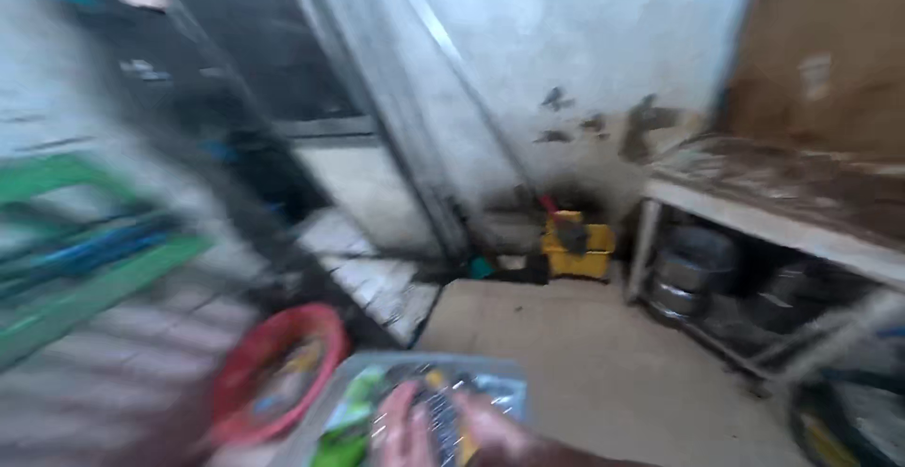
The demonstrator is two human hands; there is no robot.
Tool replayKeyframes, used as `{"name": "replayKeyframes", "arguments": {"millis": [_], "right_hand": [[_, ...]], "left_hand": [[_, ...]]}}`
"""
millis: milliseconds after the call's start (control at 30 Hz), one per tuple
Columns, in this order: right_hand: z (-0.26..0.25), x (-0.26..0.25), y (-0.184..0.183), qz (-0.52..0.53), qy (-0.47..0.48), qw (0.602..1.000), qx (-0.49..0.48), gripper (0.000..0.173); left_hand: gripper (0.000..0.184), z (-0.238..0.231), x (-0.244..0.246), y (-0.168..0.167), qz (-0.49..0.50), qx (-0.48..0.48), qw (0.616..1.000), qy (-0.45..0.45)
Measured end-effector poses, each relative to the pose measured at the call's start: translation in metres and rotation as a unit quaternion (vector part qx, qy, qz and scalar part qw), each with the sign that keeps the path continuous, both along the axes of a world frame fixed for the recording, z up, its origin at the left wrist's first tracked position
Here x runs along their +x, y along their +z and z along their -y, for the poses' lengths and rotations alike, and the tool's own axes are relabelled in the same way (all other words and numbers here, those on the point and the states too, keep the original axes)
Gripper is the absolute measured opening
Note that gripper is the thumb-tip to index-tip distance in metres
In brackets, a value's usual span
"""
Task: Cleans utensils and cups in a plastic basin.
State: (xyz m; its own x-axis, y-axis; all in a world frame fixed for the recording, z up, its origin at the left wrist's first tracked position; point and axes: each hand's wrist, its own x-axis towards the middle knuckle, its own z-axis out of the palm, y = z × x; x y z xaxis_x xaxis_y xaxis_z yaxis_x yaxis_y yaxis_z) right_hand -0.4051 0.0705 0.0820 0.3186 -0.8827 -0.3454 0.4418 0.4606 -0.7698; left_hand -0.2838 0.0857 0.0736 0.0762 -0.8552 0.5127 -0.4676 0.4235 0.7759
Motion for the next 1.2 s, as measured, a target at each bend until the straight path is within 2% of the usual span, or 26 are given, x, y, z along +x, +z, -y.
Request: {"name": "replayKeyframes", "arguments": {"millis": [67,133,200,333,400,433,500,533,600,633,667,733,800,833,867,933,1000,1033,1100,1200], "right_hand": [[0.003,0.003,0.002,0.020,0.009,1.000,-0.004,0.044],[0.012,0.005,0.003,0.069,0.022,0.997,0.031,0.042],[0.017,0.009,0.003,0.083,0.023,0.994,0.066,0.043],[0.004,0.025,0.011,0.002,0.038,0.999,0.015,0.046],[-0.001,0.023,0.013,-0.052,0.117,0.990,-0.060,0.051],[0.001,0.021,0.014,-0.080,0.156,0.980,-0.092,0.055],[0.009,0.016,0.014,-0.126,0.204,0.964,-0.116,0.077],[0.016,0.011,0.014,-0.134,0.206,0.960,-0.131,0.078],[0.032,-0.001,0.015,-0.167,0.194,0.953,-0.162,0.063],[0.041,-0.010,0.016,-0.226,0.196,0.935,-0.192,0.058],[0.048,-0.019,0.019,-0.318,0.217,0.896,-0.223,0.060],[0.057,-0.034,0.022,-0.472,0.280,0.779,-0.303,0.062],[0.055,-0.045,0.018,-0.551,0.346,0.670,-0.359,0.056],[0.053,-0.048,0.014,-0.571,0.373,0.628,-0.376,0.053],[0.050,-0.049,0.009,-0.581,0.395,0.592,-0.394,0.051],[0.048,-0.045,-0.006,-0.595,0.433,0.530,-0.422,0.048],[0.046,-0.035,-0.015,-0.613,0.476,0.474,-0.415,0.048],[0.043,-0.029,-0.016,-0.621,0.495,0.449,-0.411,0.049],[0.036,-0.019,-0.017,-0.626,0.523,0.413,-0.405,0.051],[0.033,-0.011,-0.021,-0.632,0.535,0.396,-0.396,0.048]], "left_hand": [[0.036,-0.005,-0.005,0.005,-0.055,0.017,0.997,0.059],[0.036,-0.009,0.000,0.012,-0.111,0.018,0.989,0.096],[0.037,-0.014,0.005,0.016,-0.119,0.033,0.985,0.118],[0.043,-0.013,-0.002,0.002,-0.039,0.023,0.980,0.193],[0.048,-0.010,-0.004,-0.001,-0.070,0.042,0.972,0.221],[0.049,-0.010,-0.004,0.001,-0.118,0.073,0.969,0.206],[0.049,-0.016,-0.006,0.013,-0.218,0.147,0.955,0.135],[0.053,-0.017,-0.003,0.019,-0.247,0.181,0.947,0.096],[0.061,-0.015,0.009,0.032,-0.324,0.228,0.918,0.007],[0.059,-0.014,0.018,0.038,-0.346,0.236,0.908,-0.019],[0.053,-0.014,0.029,0.042,-0.337,0.238,0.911,-0.013],[0.045,-0.015,0.056,0.048,-0.265,0.248,0.929,0.070],[0.039,-0.017,0.084,0.045,-0.130,0.294,0.932,0.169],[0.038,-0.017,0.095,0.041,-0.051,0.329,0.923,0.192],[0.037,-0.015,0.101,0.037,0.034,0.367,0.910,0.188],[0.036,-0.008,0.100,0.023,0.206,0.437,0.861,0.160],[0.035,-0.001,0.090,0.008,0.336,0.476,0.798,0.153],[0.035,0.002,0.086,0.002,0.363,0.484,0.780,0.158],[0.036,0.007,0.082,-0.008,0.363,0.507,0.764,0.167],[0.049,0.015,0.085,-0.018,0.346,0.536,0.752,0.166]]}}
